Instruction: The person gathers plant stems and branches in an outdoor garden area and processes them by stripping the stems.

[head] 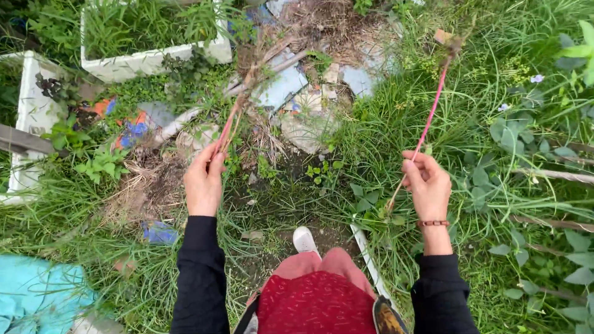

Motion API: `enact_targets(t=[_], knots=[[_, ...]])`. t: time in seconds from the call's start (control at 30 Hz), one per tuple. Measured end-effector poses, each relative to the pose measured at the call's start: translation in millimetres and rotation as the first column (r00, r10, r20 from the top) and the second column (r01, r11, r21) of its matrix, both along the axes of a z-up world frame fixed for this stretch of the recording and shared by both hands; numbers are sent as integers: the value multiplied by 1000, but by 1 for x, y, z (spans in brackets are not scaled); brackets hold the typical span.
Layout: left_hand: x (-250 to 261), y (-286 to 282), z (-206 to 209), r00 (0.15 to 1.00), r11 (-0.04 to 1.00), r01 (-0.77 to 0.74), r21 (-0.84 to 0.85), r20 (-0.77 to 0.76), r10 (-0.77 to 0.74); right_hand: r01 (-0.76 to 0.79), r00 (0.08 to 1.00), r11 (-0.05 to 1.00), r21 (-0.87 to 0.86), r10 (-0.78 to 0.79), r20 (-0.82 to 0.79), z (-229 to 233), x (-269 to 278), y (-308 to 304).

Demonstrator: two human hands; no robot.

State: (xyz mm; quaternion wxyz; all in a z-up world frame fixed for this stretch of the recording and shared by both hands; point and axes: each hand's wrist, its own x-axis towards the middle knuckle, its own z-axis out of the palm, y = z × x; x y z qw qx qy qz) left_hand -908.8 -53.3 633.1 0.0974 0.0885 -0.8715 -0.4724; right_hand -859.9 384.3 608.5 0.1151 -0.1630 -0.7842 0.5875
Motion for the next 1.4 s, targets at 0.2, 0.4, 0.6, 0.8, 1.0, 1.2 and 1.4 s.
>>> enact_targets(t=[0.2,0.4,0.6,0.8,1.0,1.2,1.4], knots=[[-76,10,-4,997,999,12,48,-74,-8,-7,1000,997,-74,5,-22,-14,-89,-9],[-197,44,1,996,997,81,5,-25,-81,0,1000,992,-126,0,-6,-29,-197,-4],[-395,97,-36,955,957,276,90,-138,-262,93,996,985,-143,-94,2,-54,-355,36],[-632,191,-25,932,930,343,129,77,-355,206,978,962,-177,-206,22,-65,-549,87],[-763,286,24,875,875,484,-27,13,-484,229,973,950,-211,-227,35,-45,-642,143],[-853,371,30,764,764,643,53,-114,-635,359,932,889,-284,-359,55,4,-684,182],[-930,517,35,615,596,786,163,-102,-782,495,867,830,-256,-491,84,23,-722,245]])
